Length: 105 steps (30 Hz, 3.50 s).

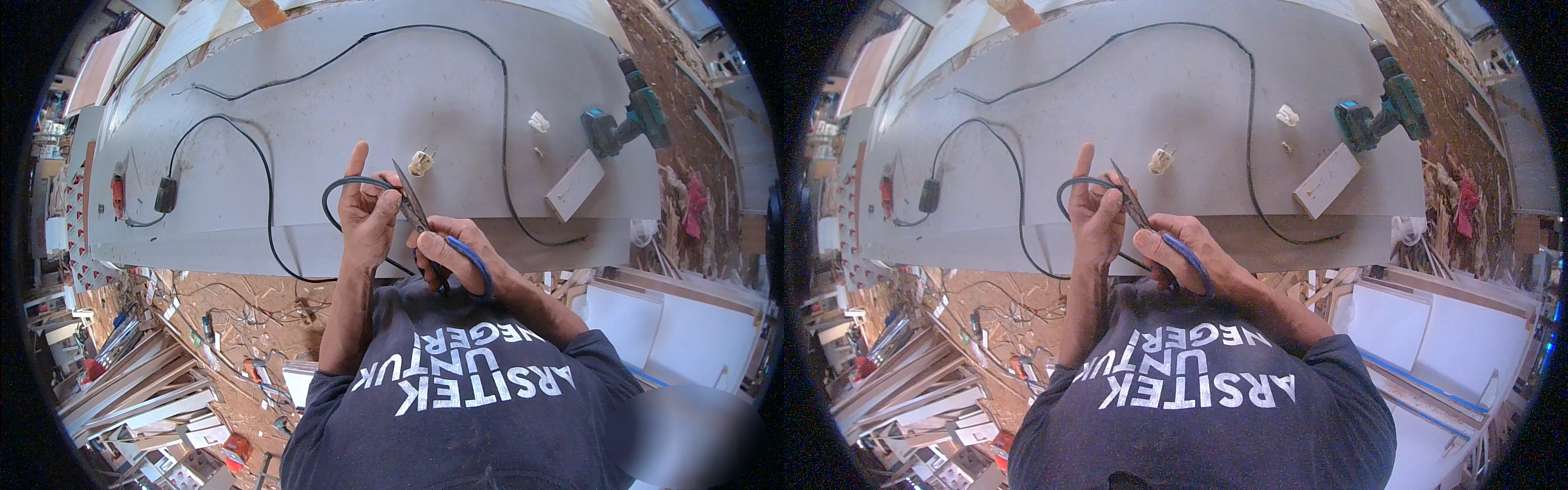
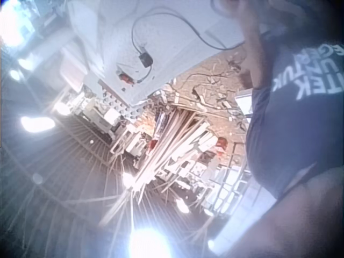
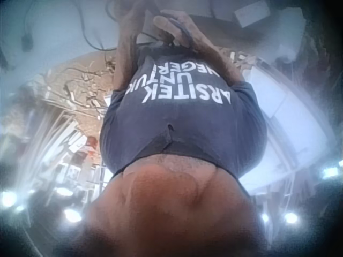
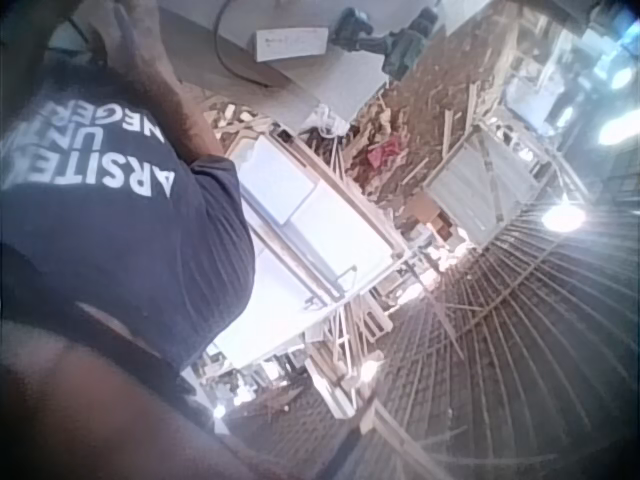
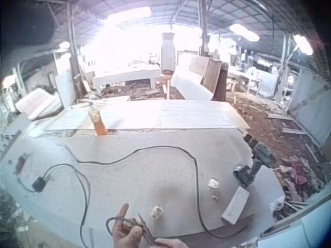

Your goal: The person manipulates the power cord of a hand tool, removes parts from a plug using a drill, and strips the end of the cord using shears.

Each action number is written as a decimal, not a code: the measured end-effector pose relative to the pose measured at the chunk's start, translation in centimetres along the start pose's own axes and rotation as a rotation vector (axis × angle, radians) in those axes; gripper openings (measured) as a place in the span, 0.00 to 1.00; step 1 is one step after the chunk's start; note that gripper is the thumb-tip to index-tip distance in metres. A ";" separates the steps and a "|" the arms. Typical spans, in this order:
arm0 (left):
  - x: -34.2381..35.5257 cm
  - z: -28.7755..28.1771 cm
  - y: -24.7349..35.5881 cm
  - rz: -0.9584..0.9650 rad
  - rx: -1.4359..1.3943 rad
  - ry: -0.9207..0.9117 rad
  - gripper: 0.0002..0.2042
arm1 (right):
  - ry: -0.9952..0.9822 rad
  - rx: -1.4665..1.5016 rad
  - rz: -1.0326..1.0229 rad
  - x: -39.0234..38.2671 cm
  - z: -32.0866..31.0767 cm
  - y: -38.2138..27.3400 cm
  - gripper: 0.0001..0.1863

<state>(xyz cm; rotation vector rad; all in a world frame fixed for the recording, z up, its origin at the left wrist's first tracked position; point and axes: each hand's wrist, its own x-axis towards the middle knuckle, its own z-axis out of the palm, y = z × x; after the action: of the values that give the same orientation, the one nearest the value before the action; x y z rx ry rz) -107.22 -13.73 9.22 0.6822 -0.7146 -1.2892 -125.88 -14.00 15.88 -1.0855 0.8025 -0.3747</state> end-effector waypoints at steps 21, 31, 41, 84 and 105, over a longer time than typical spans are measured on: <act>-0.4 1.0 0.3 -0.168 -0.219 -0.009 0.38 | 0.023 -0.008 -0.089 0.1 0.7 0.5 0.18; -1.2 1.9 0.6 -0.198 -0.241 -0.014 0.40 | -0.025 -0.068 -0.138 -0.2 0.1 0.2 0.18; -1.0 2.1 1.0 -0.154 -0.285 0.070 0.40 | 0.009 -0.129 -0.167 0.0 0.7 1.2 0.04; -1.9 0.5 -0.4 -0.220 -0.183 0.051 0.39 | 0.047 -0.080 -0.130 0.3 1.7 0.5 0.12; -2.5 -1.0 -1.2 0.557 1.391 0.009 0.08 | 0.297 -0.488 -0.181 3.7 1.0 2.5 0.11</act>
<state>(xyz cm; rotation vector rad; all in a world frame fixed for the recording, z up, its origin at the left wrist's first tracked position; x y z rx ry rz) -107.49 -11.37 7.44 1.4286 -1.6563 -0.1098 -122.89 -14.60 12.38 -1.5886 1.0966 -0.5156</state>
